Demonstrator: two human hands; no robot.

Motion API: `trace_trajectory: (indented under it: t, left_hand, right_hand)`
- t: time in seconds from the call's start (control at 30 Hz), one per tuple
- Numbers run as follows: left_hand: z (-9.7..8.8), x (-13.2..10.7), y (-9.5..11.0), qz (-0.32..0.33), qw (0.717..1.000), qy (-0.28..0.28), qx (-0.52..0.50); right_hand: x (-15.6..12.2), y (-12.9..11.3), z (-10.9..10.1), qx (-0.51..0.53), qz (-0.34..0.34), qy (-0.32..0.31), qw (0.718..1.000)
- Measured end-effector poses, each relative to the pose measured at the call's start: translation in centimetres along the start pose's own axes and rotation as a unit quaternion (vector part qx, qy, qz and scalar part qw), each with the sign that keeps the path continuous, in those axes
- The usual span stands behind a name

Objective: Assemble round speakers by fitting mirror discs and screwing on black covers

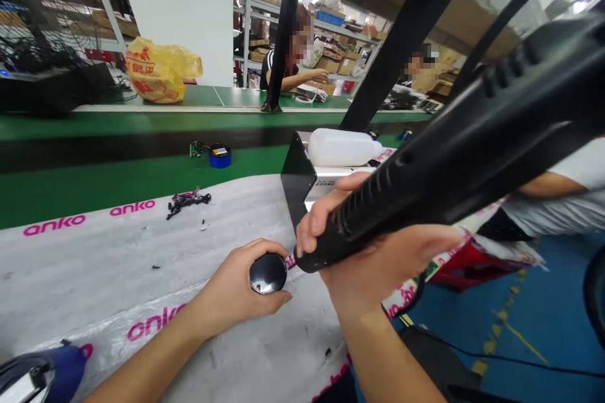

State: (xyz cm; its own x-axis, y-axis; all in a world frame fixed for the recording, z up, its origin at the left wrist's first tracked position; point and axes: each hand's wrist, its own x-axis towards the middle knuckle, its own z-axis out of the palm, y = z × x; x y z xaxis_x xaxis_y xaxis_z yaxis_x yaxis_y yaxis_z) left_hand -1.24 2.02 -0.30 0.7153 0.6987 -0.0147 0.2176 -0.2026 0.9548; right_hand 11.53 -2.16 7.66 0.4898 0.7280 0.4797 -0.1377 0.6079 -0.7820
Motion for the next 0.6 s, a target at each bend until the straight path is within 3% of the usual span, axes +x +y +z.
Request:
trace_trajectory:
  t: [0.13, 0.3, 0.47, 0.6]
  left_hand:
    - [0.1, 0.1, -0.1, 0.018, 1.000, 0.003, -0.016]
    - [0.2, 0.0, -0.6, 0.028, 0.999, 0.011, -0.028]
    - [0.2, 0.1, -0.9, 0.039, 0.999, 0.011, -0.020]
    - [0.2, 0.2, -1.0, 0.049, 0.999, 0.010, -0.022]
  right_hand:
    - [-0.5, 1.6, -0.3, 0.003, -0.001, -0.025, 1.000]
    - [-0.1, 0.9, -0.2, -0.022, -0.011, -0.052, 0.998]
    - [0.5, 0.7, -0.1, -0.056, -0.017, -0.027, 0.998]
    - [0.1, 1.4, -0.5, -0.053, 0.009, -0.069, 0.996]
